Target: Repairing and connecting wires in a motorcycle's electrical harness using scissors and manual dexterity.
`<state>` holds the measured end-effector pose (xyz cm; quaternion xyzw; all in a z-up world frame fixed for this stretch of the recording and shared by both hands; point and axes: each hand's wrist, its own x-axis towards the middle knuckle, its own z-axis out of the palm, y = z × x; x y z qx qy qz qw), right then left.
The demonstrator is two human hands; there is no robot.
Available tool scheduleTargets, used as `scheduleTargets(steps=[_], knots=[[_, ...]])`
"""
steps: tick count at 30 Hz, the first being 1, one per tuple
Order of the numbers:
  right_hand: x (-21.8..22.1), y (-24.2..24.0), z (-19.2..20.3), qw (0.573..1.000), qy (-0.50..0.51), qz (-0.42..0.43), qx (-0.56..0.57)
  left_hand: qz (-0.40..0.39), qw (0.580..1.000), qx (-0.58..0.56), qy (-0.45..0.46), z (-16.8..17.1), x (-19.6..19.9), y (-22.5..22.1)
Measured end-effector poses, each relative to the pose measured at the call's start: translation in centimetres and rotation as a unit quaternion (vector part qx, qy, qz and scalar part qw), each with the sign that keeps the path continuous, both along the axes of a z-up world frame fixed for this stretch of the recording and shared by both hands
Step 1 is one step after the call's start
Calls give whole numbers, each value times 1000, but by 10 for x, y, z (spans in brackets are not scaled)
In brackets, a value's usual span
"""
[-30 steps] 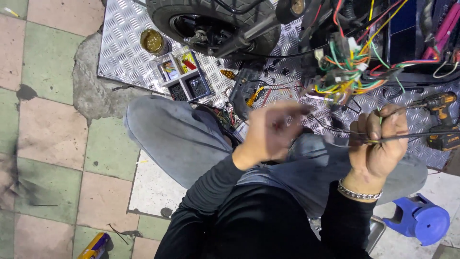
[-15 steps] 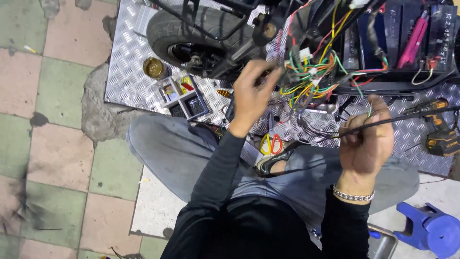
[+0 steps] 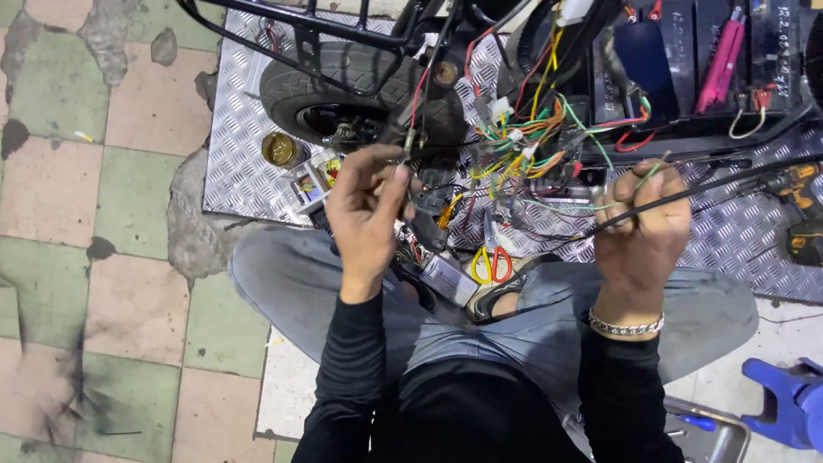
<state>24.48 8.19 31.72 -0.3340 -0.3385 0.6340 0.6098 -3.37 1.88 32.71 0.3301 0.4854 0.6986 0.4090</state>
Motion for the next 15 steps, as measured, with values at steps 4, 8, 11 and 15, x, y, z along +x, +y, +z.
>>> scheduleTargets(steps=[4,8,11,15], knots=[[-6,1,8,1000,-12,26,1,-55,998,-6,30,20,-8,-12],[-8,2,11,997,9,73,-5,-54,982,26,177,32,-12,-11],[-5,12,-14,994,-13,93,46,15,948,71,309,24,-20,0],[-3,9,-52,995,-60,52,64,78,867,110,480,4,-32,10]])
